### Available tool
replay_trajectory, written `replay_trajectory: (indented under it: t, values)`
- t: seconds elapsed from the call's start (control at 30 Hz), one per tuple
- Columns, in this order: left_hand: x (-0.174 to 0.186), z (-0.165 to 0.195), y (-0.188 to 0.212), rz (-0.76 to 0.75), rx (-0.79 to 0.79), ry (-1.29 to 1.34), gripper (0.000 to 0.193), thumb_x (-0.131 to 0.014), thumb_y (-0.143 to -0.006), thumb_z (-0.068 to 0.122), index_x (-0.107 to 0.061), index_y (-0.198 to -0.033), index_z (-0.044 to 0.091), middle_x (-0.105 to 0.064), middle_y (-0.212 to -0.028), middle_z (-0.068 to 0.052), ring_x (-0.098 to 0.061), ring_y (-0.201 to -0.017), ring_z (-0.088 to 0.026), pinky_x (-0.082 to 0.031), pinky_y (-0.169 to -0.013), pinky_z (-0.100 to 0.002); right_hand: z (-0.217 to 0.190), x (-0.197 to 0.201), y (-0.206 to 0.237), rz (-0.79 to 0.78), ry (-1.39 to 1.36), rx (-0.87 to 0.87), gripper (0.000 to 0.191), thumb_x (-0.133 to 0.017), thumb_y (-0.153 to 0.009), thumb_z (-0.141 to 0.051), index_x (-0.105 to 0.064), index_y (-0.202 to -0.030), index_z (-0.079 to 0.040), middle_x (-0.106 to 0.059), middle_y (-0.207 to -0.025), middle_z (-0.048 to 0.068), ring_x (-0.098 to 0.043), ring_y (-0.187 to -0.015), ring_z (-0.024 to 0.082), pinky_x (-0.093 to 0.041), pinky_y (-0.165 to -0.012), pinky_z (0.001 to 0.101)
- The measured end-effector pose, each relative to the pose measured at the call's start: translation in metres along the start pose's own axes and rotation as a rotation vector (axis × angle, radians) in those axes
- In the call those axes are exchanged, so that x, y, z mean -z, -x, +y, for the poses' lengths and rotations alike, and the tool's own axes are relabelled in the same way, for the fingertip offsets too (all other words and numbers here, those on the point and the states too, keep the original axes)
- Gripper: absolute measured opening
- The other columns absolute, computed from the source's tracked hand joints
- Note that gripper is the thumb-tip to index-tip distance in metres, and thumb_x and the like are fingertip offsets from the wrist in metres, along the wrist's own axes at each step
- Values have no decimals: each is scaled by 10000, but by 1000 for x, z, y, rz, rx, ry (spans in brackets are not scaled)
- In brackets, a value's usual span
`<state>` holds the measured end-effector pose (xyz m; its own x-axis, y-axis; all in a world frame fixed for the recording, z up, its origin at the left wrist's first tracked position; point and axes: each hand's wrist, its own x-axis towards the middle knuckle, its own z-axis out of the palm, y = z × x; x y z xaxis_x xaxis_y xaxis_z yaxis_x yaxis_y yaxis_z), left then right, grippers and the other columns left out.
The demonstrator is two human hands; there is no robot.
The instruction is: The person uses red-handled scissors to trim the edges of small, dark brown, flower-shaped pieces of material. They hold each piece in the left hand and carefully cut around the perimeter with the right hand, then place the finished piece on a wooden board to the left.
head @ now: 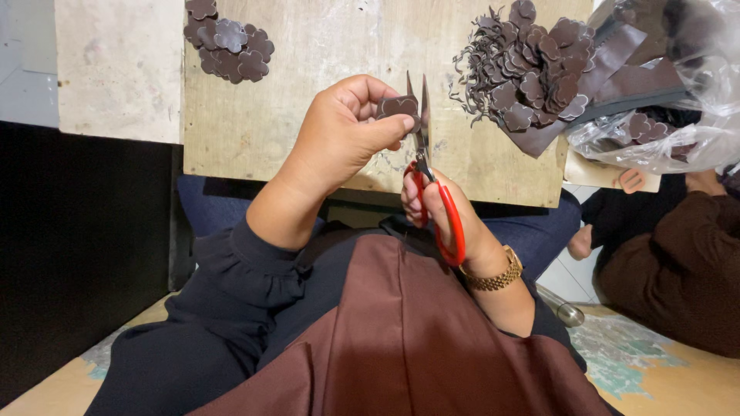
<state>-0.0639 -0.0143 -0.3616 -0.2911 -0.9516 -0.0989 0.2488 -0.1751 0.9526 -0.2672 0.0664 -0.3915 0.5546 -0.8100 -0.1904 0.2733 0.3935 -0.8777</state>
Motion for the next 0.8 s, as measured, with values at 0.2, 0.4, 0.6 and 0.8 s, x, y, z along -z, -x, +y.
replay_trajectory:
  t: [0.2, 0.4, 0.6, 0.8]
  values:
    - [-1, -5, -1, 15, -4, 80, 172, -716, -932, 68, -636, -1072, 7, -742, -920, -51, -696, -787, -85, -585, -715, -235, -1, 0, -1, 5, -51, -3, 494, -565, -1028, -595, -467, -1024, -112, -400, -863, -36, -329, -730, 76, -322, -651, 232]
    - [33, -3, 37, 47, 39, -349, 200, -647, -999, 225, -699, -972, 34, -728, -872, -31, -674, -816, -103, -557, -762, -267, -2, 3, 5, 34, -90, 35, 527, -605, -994, -620, -472, -1044, -112, -404, -870, -34, -345, -754, 79, -324, -670, 233]
    - [73, -58, 113, -51, 330, -941, 285, -671, -907, 340, -767, -992, 85, -736, -908, -105, -682, -848, -242, -544, -769, -377, 4, 6, -3, 35, -158, 90, 575, -642, -958, -662, -476, -1014, -115, -407, -864, -23, -368, -755, 92, -339, -677, 246]
    - [137, -126, 138, 200, 557, -1574, 574, -608, -915, 483, -631, -1294, 53, -531, -1461, -147, -381, -1438, -325, -247, -1108, -700, 1, 8, -4, 38, -176, 95, 571, -644, -956, -653, -476, -999, -109, -403, -855, -19, -365, -741, 93, -338, -668, 252]
